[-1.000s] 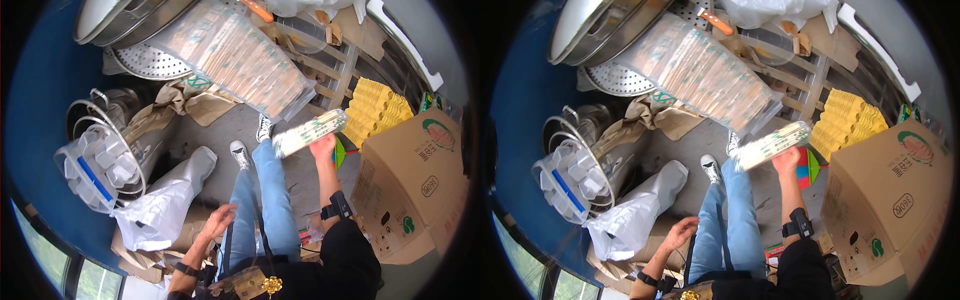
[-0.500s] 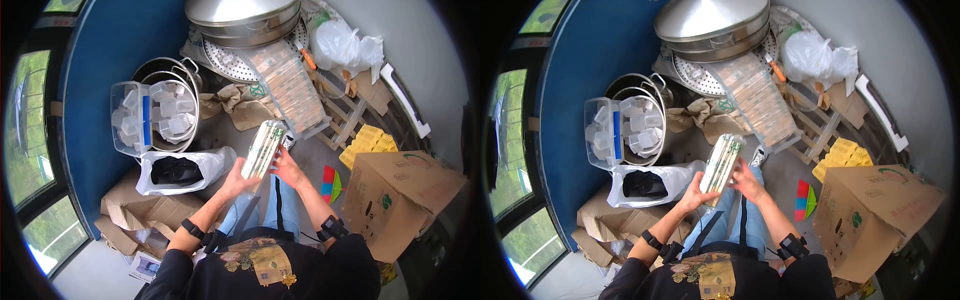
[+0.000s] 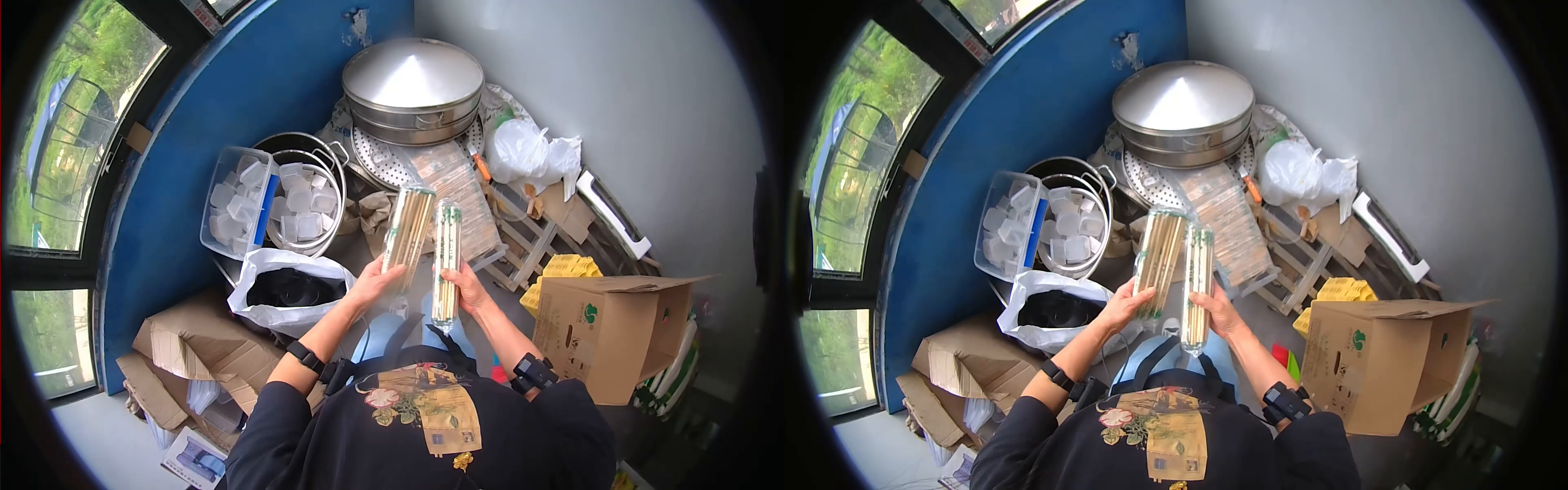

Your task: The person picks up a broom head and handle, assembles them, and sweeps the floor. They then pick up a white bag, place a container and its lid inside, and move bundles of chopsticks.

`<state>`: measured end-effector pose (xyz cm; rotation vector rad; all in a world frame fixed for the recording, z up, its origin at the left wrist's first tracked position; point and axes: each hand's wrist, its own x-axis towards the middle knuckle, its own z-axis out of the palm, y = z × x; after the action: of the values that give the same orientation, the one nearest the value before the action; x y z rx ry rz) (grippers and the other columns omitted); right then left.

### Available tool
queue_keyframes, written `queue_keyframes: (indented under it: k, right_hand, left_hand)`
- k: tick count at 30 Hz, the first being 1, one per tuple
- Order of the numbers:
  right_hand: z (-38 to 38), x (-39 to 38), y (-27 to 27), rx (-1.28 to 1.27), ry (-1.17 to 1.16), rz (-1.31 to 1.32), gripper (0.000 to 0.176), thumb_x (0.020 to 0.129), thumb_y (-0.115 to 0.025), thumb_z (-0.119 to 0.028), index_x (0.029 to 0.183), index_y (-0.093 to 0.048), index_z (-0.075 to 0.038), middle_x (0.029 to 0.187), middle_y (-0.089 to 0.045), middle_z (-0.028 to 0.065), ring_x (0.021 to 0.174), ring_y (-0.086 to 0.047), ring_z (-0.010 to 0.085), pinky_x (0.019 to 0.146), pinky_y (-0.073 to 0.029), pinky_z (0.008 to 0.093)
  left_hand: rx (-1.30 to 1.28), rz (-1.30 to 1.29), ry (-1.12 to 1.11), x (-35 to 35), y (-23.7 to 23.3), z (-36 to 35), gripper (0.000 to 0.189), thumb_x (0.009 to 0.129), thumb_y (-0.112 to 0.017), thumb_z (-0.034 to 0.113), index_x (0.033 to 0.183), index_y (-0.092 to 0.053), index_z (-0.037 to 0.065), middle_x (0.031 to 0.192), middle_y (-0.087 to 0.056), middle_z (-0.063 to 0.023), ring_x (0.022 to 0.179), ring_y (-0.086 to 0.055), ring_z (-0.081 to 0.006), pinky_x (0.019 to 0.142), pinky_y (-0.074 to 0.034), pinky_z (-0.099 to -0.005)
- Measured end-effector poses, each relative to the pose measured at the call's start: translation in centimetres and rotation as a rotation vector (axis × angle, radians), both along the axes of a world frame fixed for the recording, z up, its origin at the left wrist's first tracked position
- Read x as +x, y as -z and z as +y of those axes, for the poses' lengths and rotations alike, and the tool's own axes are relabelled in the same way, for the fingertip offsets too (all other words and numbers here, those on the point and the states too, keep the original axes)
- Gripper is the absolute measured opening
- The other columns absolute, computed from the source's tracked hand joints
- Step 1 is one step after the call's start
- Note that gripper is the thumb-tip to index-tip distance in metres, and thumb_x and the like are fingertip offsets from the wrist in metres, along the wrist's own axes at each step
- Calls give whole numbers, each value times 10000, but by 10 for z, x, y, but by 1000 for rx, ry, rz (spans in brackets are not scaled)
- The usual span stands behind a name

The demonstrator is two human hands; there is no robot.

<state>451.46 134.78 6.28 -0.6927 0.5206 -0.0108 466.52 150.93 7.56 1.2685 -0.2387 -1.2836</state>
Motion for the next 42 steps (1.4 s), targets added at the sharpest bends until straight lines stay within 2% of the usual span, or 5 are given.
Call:
queue_keyframes:
  k: [16, 23, 27, 38, 42]
  right_hand:
    - [33, 10, -24, 165, 226, -193, 515, 765, -556, -53, 1241, -360, -60, 1162, -500, 78, 1066, -498, 202, 936, -400, 347]
    - [32, 9, -43, -198, 178, -240, 520, 681, -649, 31, 1148, -449, -81, 1057, -556, 27, 991, -527, 150, 882, -409, 289]
    - [40, 15, -37, -346, 155, -187, 471, 760, -664, -107, 1177, -446, -88, 1061, -543, 8, 982, -503, 107, 857, -412, 268]
    - [32, 14, -27, -137, 177, -174, 371, 881, -514, -218, 1211, -413, -83, 1074, -536, 29, 938, -534, 110, 807, -455, 272]
    - [61, 32, -27, -196, 225, -183, 382, 891, -500, -244, 1213, -401, -65, 1101, -509, 36, 1002, -486, 103, 852, -404, 262]
  left_hand:
    - [-216, 77, -34, -12, -5, 18, 283, 878, -486, 126, 1141, -495, 22, 1039, -567, -36, 927, -548, -108, 814, -440, -263]
    - [-304, 78, -40, -8, -38, 15, 371, 818, -569, 137, 1147, -455, 7, 1047, -549, -55, 961, -500, -95, 861, -385, -252]
    - [-222, -442, -75, -24, -44, -2, 618, 702, -711, 137, 1216, -379, 53, 1094, -516, -54, 1042, -473, -125, 917, -359, -286]
    - [-105, 167, 51, -10, -23, 11, 457, 771, -621, 152, 1167, -402, 86, 1106, -489, -19, 994, -488, -108, 830, -406, -281]
    - [-35, -232, -54, -29, -10, 1, 615, 698, -703, 133, 1191, -343, 57, 1133, -463, -49, 1031, -473, -137, 890, -388, -305]
